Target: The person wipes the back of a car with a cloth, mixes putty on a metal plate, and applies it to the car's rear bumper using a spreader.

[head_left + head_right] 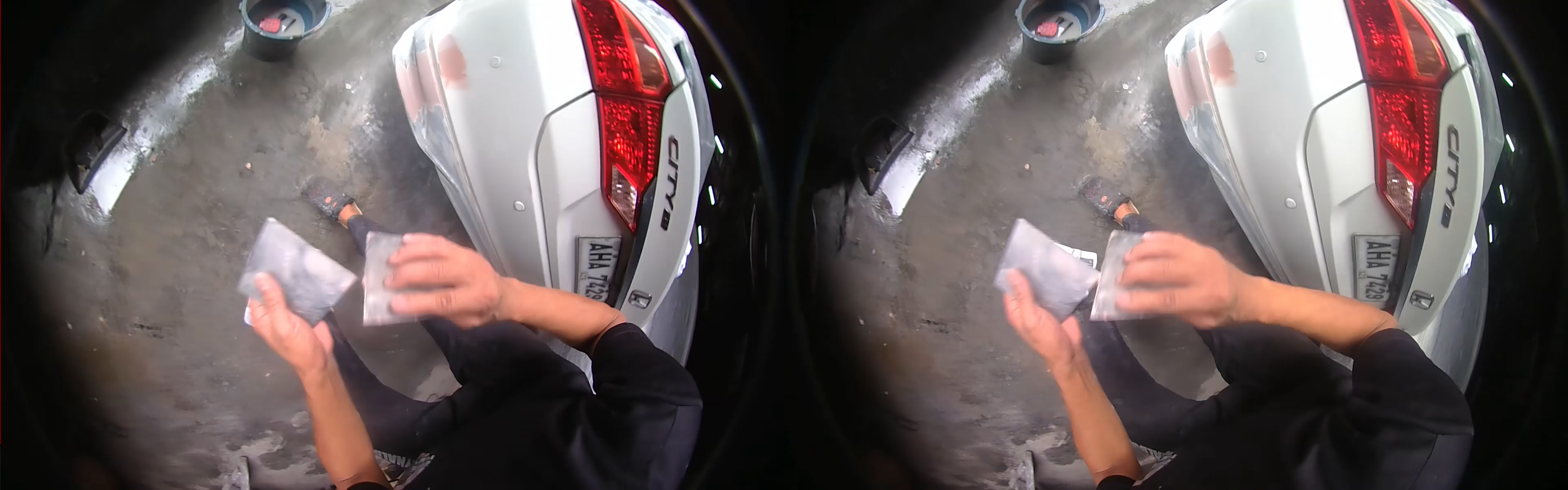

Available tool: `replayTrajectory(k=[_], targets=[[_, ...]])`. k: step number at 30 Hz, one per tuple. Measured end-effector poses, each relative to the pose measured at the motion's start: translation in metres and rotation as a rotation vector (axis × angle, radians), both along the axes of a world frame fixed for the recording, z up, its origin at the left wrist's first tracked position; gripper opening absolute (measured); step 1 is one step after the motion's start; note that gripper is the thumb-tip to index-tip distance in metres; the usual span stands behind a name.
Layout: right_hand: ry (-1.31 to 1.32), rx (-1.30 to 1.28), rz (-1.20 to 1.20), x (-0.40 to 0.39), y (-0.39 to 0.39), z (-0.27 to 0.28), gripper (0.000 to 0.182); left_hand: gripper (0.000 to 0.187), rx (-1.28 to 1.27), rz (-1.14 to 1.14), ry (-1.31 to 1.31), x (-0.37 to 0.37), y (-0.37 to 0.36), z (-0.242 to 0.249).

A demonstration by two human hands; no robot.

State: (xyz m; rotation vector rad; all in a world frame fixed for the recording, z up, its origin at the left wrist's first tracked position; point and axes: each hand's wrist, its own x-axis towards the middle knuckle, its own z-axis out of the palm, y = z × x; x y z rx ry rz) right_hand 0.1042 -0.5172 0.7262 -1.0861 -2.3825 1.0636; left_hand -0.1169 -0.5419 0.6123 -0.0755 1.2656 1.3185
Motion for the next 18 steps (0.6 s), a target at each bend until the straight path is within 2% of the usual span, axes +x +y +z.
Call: replayTrajectory(k=[3, 7, 11, 13, 14, 15, 18], targets=[[0.077, 0.092, 0.114, -0.023, -0.012, 0.034, 0.031, 0.038, -0.106, -0.08, -0.376, 0.015, -0.02, 0.017], [-0.009, 0.192, 0.009, -0.012, -0.039, 0.03, 0.037, 0.038, 0.003, -0.091, -0.374, 0.016, -0.028, 0.071], [-0.109, 0.21, -0.091, 0.011, -0.046, 0.04, 0.047, 0.037, 0.051, -0.092, -0.274, 0.011, -0.027, 0.1], [-0.186, 0.171, -0.072, 0.024, -0.052, 0.039, 0.05, 0.034, 0.306, -0.119, -0.275, 0.0, -0.028, 0.106], [-0.205, 0.142, -0.147, 0.028, -0.053, 0.038, 0.05, 0.034, 0.302, -0.115, -0.274, 0.001, -0.027, 0.108], [-0.22, 0.107, -0.211, 0.033, -0.052, 0.036, 0.05, 0.033, 0.259, -0.109, -0.165, 0.003, -0.026, 0.109], [-0.248, 0.221, -0.185, 0.017, -0.014, 0.059, 0.045, 0.042, 0.146, -0.144, 0.096, 0.017, -0.024, 0.101]])
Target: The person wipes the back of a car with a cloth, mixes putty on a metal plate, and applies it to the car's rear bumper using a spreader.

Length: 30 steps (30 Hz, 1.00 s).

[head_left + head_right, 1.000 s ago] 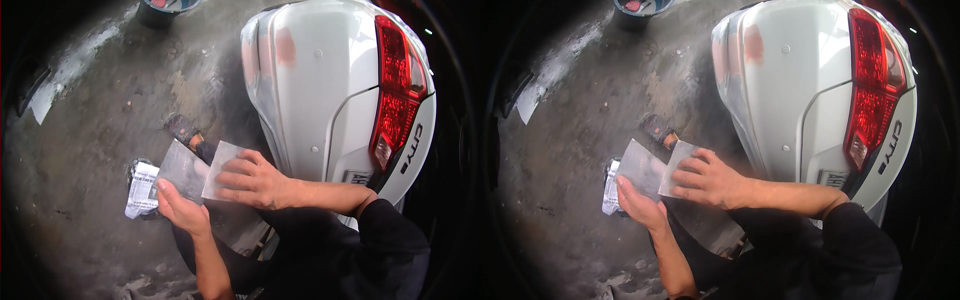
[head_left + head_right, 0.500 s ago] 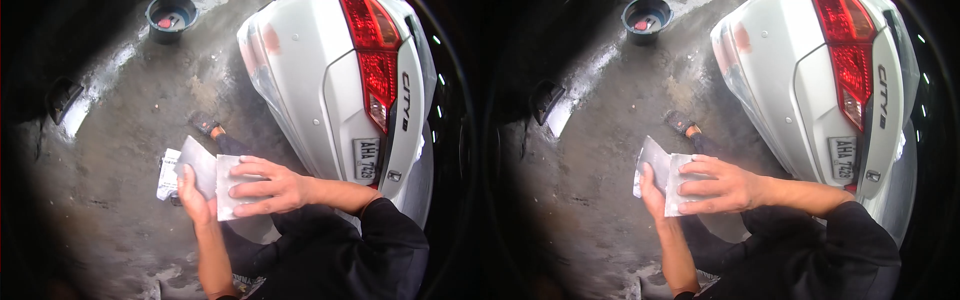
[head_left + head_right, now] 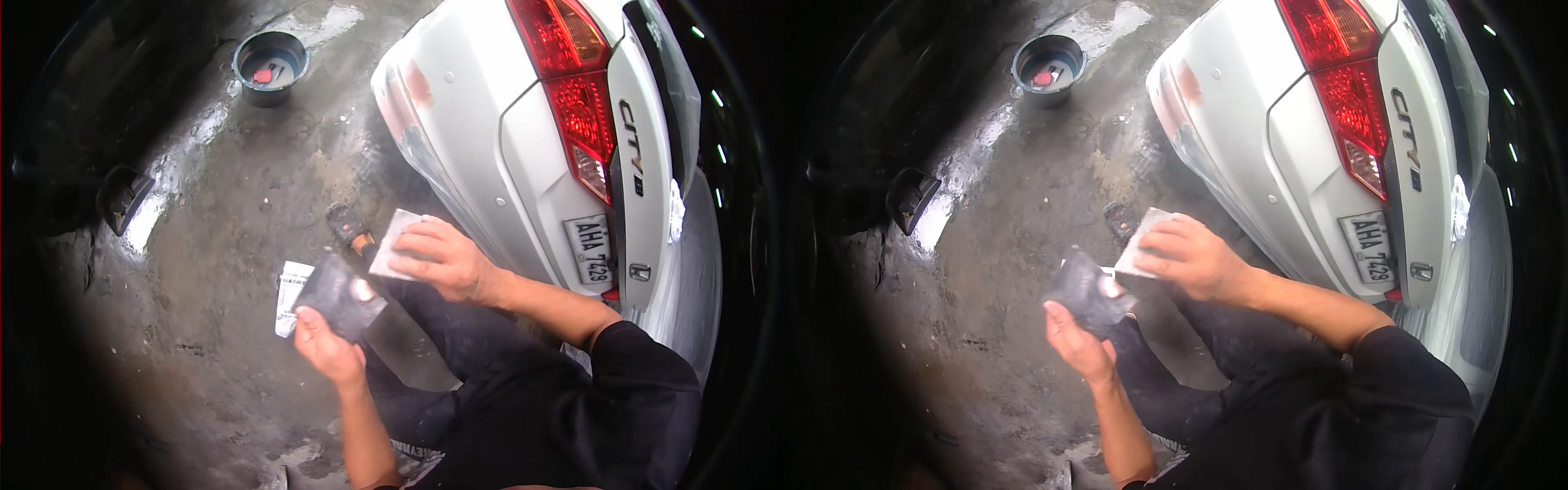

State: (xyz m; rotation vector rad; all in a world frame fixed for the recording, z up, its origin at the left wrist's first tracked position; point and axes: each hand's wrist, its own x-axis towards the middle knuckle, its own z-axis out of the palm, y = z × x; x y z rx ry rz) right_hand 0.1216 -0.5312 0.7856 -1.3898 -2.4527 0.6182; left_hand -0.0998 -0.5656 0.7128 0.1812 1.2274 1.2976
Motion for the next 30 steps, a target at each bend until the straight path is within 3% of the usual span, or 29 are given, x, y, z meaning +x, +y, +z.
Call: replayTrajectory(k=[1, 3, 5, 7, 12, 15, 17, 19, 21, 23, 25, 30], targets=[[0.015, 0.054, 0.05, -0.008, 0.013, 0.002, 0.044, 0.042, -0.005, 0.004, 0.008, 0.008, 0.001, -0.001], [0.004, 0.047, 0.156, -0.023, 0.023, -0.001, 0.042, 0.046, -0.035, -0.124, 0.281, 0.028, 0.003, 0.001], [0.004, -0.01, 0.177, -0.024, 0.021, -0.014, 0.041, 0.048, -0.097, -0.086, 0.343, 0.043, 0.013, 0.006], [0.008, -0.042, 0.192, -0.012, 0.023, -0.014, 0.042, 0.049, -0.159, 0.173, 0.253, 0.059, 0.039, 0.014], [-0.016, -0.137, 0.231, 0.036, 0.053, -0.009, 0.045, 0.049, -0.19, 0.066, 0.377, 0.075, 0.068, 0.009], [-0.047, -0.197, 0.234, 0.072, 0.07, -0.019, 0.047, 0.049, -0.176, 0.211, 0.473, 0.093, 0.103, 0.014], [-0.033, -0.256, 0.224, 0.088, 0.084, -0.019, 0.048, 0.049, -0.123, 0.323, 0.356, 0.091, 0.132, 0.032], [0.169, -0.246, 0.111, 0.097, 0.104, -0.01, 0.046, 0.047, -0.096, 0.329, 0.401, 0.092, 0.14, 0.023], [0.288, -0.26, 0.113, 0.095, 0.128, 0.009, 0.044, 0.045, -0.138, 0.1, 0.355, 0.093, 0.135, 0.007], [0.413, -0.204, 0.252, 0.093, 0.144, 0.023, 0.042, 0.035, -0.227, 0.071, -0.003, 0.107, 0.134, -0.001], [0.464, -0.16, 0.274, 0.092, 0.14, 0.012, 0.043, 0.037, -0.34, 0.084, -0.385, 0.117, 0.121, -0.013], [0.341, -0.199, 0.185, 0.112, 0.117, -0.015, 0.052, 0.037, -0.335, 0.128, -0.281, 0.14, 0.115, 0.008]])
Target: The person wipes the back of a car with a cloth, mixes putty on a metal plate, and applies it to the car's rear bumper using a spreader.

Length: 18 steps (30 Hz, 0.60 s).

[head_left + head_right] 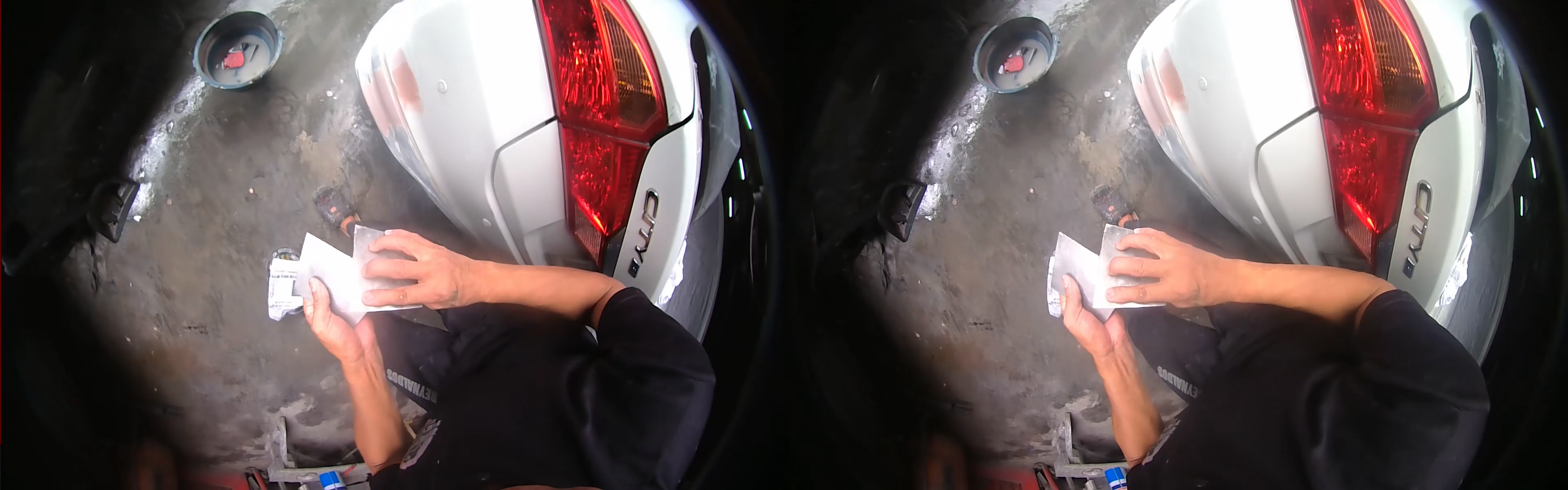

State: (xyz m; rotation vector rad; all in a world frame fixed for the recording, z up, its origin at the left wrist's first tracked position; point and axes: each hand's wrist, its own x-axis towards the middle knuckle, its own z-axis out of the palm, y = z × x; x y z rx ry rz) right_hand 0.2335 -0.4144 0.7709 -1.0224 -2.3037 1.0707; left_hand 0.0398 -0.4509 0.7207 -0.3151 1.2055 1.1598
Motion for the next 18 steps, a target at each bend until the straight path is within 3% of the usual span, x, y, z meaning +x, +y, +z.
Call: replayTrajectory(k=[3, 6, 9, 11, 13, 15, 18], targets=[[0.003, -0.02, -0.068, 0.007, -0.014, -0.006, 0.059, 0.037, 0.018, -0.012, 0.082, -0.007, -0.013, 0.006], [-0.2, -0.163, -0.042, 0.022, -0.041, -0.021, 0.065, 0.036, 0.128, 0.017, 0.087, -0.022, -0.016, 0.019], [-0.219, -0.124, -0.264, 0.014, -0.07, -0.02, 0.055, 0.04, 0.22, -0.004, 0.151, -0.036, -0.025, 0.034], [-0.233, -0.034, -0.247, -0.008, -0.071, -0.003, 0.053, 0.048, 0.19, -0.204, 0.463, -0.048, -0.051, 0.019], [-0.243, 0.128, -0.213, -0.04, -0.07, 0.006, 0.047, 0.053, 0.193, -0.24, 0.458, -0.047, -0.078, 0.016], [-0.272, 0.112, -0.119, -0.07, -0.093, 0.002, 0.044, 0.054, 0.134, -0.301, 0.585, -0.046, -0.11, 0.014], [-0.259, 0.063, -0.088, -0.1, -0.145, 0.0, 0.041, 0.056, 0.042, -0.218, 0.642, -0.065, -0.133, 0.025]])
